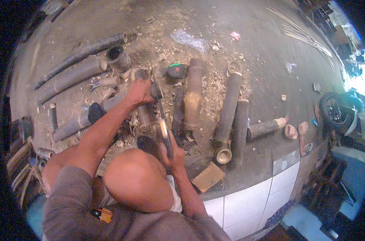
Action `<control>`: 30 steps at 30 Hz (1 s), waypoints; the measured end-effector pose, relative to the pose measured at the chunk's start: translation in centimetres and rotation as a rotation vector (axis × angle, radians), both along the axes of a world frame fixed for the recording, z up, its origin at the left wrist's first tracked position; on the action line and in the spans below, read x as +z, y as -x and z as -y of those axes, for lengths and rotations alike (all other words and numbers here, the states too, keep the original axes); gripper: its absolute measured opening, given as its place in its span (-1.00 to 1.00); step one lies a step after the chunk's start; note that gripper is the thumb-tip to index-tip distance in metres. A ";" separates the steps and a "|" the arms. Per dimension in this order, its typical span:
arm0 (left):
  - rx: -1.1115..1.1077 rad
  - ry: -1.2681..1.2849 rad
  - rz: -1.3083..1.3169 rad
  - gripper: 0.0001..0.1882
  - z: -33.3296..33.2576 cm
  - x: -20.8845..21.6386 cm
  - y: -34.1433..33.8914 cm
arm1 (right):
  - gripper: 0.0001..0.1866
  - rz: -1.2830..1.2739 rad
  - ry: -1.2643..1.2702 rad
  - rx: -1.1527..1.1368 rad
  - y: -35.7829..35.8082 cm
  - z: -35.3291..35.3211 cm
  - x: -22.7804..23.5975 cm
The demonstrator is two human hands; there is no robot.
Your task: The person assembles bamboo pieces into a T-shaped joint. They insert a smaller bamboo piece into a larger one, tap it with a wooden mallet, and then fit another bamboo segment into the assembly. The person inspects the fit and continues to adjust the pieces.
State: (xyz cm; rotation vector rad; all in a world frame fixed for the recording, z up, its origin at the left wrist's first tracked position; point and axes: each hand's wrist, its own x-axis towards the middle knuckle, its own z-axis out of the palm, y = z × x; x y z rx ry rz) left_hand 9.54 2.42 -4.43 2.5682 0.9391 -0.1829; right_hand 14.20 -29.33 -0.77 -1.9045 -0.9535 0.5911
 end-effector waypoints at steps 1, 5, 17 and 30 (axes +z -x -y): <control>0.002 0.015 0.014 -0.26 0.3 -0.2 0.1 | -0.32 0.013 -0.091 -0.001 0.9 4.0 0.5; 0.005 0.081 0.018 -0.25 0.0 0.3 -0.4 | -0.33 0.048 0.047 0.001 2.1 8.0 1.6; -0.030 0.091 0.025 -0.17 -0.8 -0.9 -0.2 | -0.38 -0.012 -0.018 -0.053 1.9 6.9 1.1; -0.020 0.143 -0.033 -0.15 -1.8 -1.2 -0.7 | -0.39 -0.064 -0.007 -0.011 -0.8 -1.8 -0.1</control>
